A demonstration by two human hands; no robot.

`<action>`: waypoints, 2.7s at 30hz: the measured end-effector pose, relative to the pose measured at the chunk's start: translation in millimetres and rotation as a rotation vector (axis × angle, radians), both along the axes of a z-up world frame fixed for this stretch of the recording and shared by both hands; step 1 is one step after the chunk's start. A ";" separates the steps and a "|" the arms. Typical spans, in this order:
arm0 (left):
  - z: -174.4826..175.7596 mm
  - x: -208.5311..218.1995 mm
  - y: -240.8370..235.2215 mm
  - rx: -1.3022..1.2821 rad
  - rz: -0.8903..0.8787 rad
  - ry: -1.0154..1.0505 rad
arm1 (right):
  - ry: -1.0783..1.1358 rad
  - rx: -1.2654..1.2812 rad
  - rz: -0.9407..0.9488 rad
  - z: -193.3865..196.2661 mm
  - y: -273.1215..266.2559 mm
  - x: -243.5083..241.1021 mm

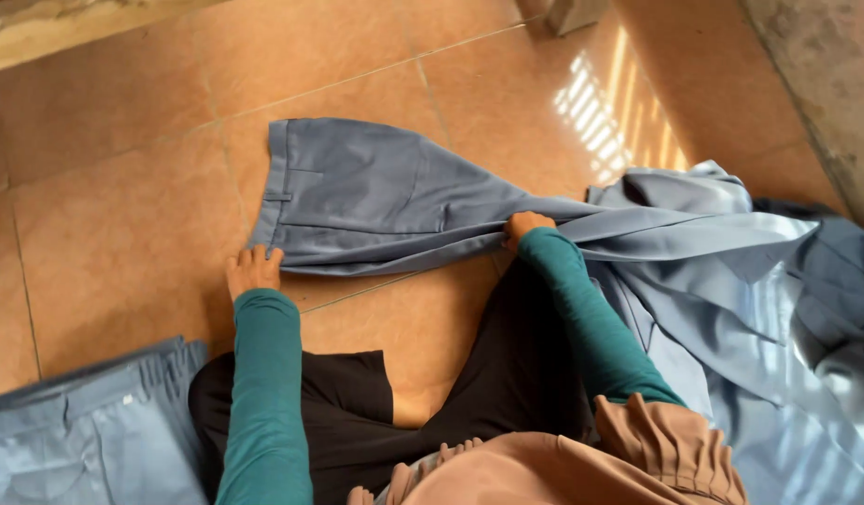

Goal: The person sits on a tiled floor and folds several pairs of light blue trousers by hand. They smooth each pair, fold the legs together, and then fold the garment into a compact rectangle before stacking it with the others.

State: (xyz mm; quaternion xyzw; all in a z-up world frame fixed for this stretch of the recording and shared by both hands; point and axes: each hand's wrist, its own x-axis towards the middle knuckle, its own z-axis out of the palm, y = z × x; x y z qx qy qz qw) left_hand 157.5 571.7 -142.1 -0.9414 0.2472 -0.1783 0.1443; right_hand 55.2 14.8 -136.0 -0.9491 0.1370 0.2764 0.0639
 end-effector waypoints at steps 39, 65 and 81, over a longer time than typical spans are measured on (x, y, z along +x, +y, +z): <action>105.6 64.7 57.0 -0.647 0.111 -0.203 | -1.360 -0.117 0.562 86.2 2.4 97.6; -74.0 -64.1 -11.6 -0.608 0.512 0.753 | -0.381 1.102 -1.028 0.5 102.9 -2.0; -16.4 -83.8 -41.2 -0.374 0.666 0.917 | -0.559 1.756 -1.060 157.4 152.2 -25.7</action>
